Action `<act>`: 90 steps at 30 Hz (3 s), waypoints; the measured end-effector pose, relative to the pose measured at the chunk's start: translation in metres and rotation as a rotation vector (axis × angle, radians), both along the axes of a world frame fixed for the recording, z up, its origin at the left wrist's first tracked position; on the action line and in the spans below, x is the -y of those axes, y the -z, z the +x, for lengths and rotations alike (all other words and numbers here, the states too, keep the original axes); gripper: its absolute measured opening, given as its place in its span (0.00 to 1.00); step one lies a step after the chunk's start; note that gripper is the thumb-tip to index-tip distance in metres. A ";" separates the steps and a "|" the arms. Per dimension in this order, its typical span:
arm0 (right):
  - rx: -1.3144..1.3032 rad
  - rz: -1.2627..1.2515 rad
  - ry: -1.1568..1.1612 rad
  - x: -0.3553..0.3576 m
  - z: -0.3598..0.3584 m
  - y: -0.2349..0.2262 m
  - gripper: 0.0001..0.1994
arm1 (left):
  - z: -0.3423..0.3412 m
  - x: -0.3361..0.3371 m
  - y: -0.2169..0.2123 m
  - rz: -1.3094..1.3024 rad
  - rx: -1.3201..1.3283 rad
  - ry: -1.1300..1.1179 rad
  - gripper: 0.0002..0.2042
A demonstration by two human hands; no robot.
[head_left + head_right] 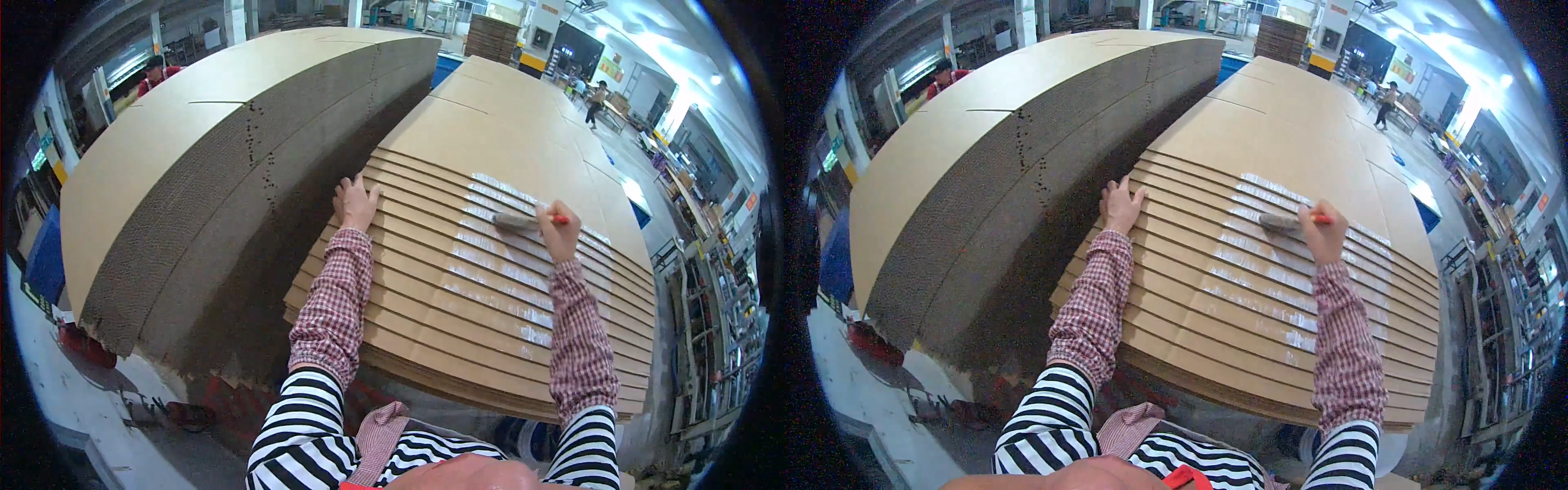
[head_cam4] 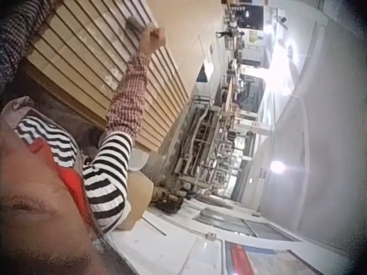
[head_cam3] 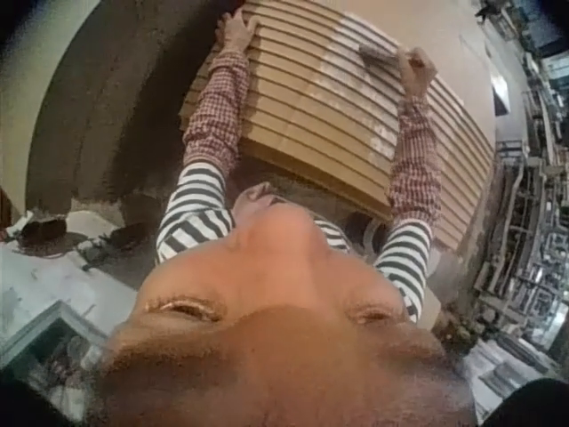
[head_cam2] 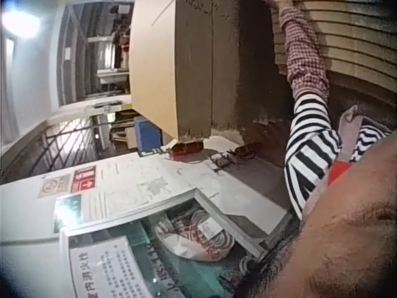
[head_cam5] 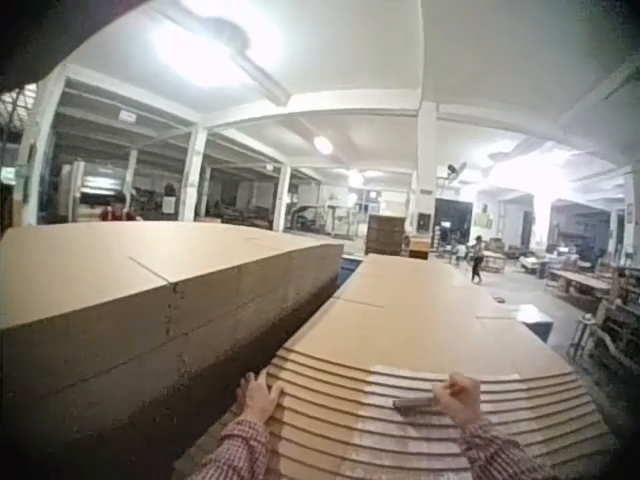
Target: Apply glue to the edges of stacked cardboard sheets using a handheld brush.
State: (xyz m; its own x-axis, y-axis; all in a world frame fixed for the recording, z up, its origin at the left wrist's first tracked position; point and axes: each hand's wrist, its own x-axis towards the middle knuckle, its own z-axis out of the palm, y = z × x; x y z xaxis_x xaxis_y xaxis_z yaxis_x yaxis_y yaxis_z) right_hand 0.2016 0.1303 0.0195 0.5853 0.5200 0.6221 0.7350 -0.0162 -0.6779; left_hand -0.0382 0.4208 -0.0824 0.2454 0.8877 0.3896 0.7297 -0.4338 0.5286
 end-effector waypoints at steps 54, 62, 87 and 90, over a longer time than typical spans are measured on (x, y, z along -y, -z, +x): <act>0.021 -0.104 0.072 0.054 -0.211 -0.028 0.11 | -0.080 -0.004 0.039 0.047 0.157 0.068 0.28; 0.256 -0.173 -0.107 0.102 -0.252 0.000 0.09 | -0.080 0.011 0.019 0.054 0.095 0.032 0.28; -0.286 -0.340 0.123 0.235 -0.152 -0.053 0.11 | -0.093 0.038 -0.009 -0.033 0.142 0.229 0.28; -0.242 0.005 0.053 0.181 -0.065 -0.055 0.12 | -0.097 0.018 0.009 0.027 0.098 0.231 0.28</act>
